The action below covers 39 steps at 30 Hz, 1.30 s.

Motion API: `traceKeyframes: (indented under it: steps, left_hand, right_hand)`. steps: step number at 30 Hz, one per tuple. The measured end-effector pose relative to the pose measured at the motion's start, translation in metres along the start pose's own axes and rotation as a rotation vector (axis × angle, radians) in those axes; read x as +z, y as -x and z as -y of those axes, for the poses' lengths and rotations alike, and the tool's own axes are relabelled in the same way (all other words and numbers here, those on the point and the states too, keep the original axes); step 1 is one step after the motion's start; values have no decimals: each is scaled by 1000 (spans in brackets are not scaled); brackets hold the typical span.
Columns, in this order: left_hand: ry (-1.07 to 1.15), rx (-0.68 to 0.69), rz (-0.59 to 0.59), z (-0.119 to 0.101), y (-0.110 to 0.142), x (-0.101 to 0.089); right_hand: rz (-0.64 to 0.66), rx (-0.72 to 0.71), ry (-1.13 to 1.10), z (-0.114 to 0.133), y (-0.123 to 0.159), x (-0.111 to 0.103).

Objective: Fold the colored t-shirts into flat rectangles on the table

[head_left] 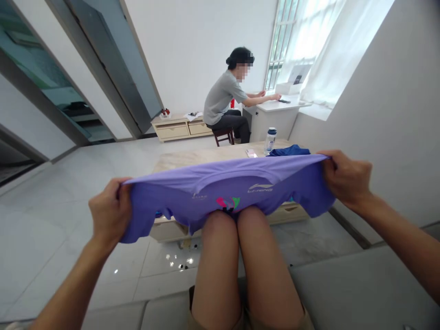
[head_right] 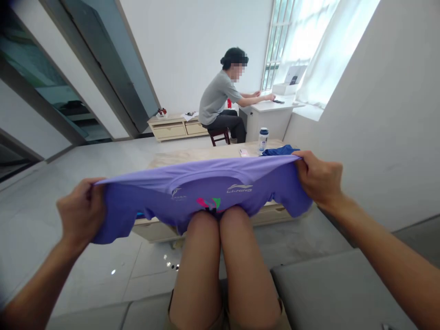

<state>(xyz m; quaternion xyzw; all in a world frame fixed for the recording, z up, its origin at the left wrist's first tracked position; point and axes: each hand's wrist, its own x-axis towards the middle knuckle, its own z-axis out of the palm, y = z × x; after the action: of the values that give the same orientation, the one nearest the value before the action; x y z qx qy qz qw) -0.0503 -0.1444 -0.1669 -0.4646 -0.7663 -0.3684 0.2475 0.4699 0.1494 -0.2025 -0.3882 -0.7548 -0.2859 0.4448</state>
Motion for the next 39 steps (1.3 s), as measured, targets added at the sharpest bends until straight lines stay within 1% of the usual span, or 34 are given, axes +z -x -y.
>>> traceKeyframes:
  steps: [1,2,4,5,7,9,10,12,14,16,19,21,22,23,24,26,28,30,31,33,35,37,39]
  left_hand:
    - [-23,24,-47,4,16,3]
    - [-34,29,-47,9,33,9]
    - [-50,7,49,20,67,22]
    - [-67,-3,97,26,82,29]
    - [-114,-26,145,39,104,39]
    - [-162,-38,147,52,112,47]
    - [-179,-35,149,59,110,51]
    - [-181,-2,182,73,99,65]
    - [-148,33,246,86,79,89]
    - [-125,35,327,96,55,124]
    - [-191,-16,503,106,26,189]
    - [-272,-26,622,108,21,231]
    - [-302,-16,649,107,23,248]
    - [-315,4,654,106,30,263]
    - [-307,31,645,103,39,274]
    - [-236,90,624,95,63,288]
    - [-136,130,649,85,89,296]
    - [-83,113,701,76,110,301]
    - [-82,88,733,72,117,303]
    - [-115,34,792,68,124,308]
    - [-156,8,832,67,122,313]
    - [-180,4,847,70,116,318]
    - [-188,9,848,74,109,324]
  right_hand:
    - [32,34,-12,0,8,-2]
    - [77,51,-28,2,19,-3]
    - [186,33,-72,9,45,1]
    - [212,25,-94,13,60,4]
    - [202,32,-120,19,86,14]
    - [166,58,-125,21,103,28]
    - [164,74,-124,22,107,37]
    - [195,109,-131,22,106,63]
    - [270,157,-137,25,96,100]
    - [384,210,-124,32,82,143]
    - [658,248,-61,50,68,209]
    - [835,211,-28,67,69,243]
    - [891,174,-22,76,73,254]
    - [919,135,-29,86,79,261]
    - [924,98,-50,95,87,264]
    - [905,44,-132,114,106,260]
    - [899,14,-238,132,126,251]
    - [937,21,-304,147,145,243]
    - [973,47,-309,152,152,241]
    - [1057,126,-285,160,163,241]
    - [1117,181,-249,162,169,245]
    - [1118,172,-232,159,171,251]
    - [1076,141,-230,155,170,257]
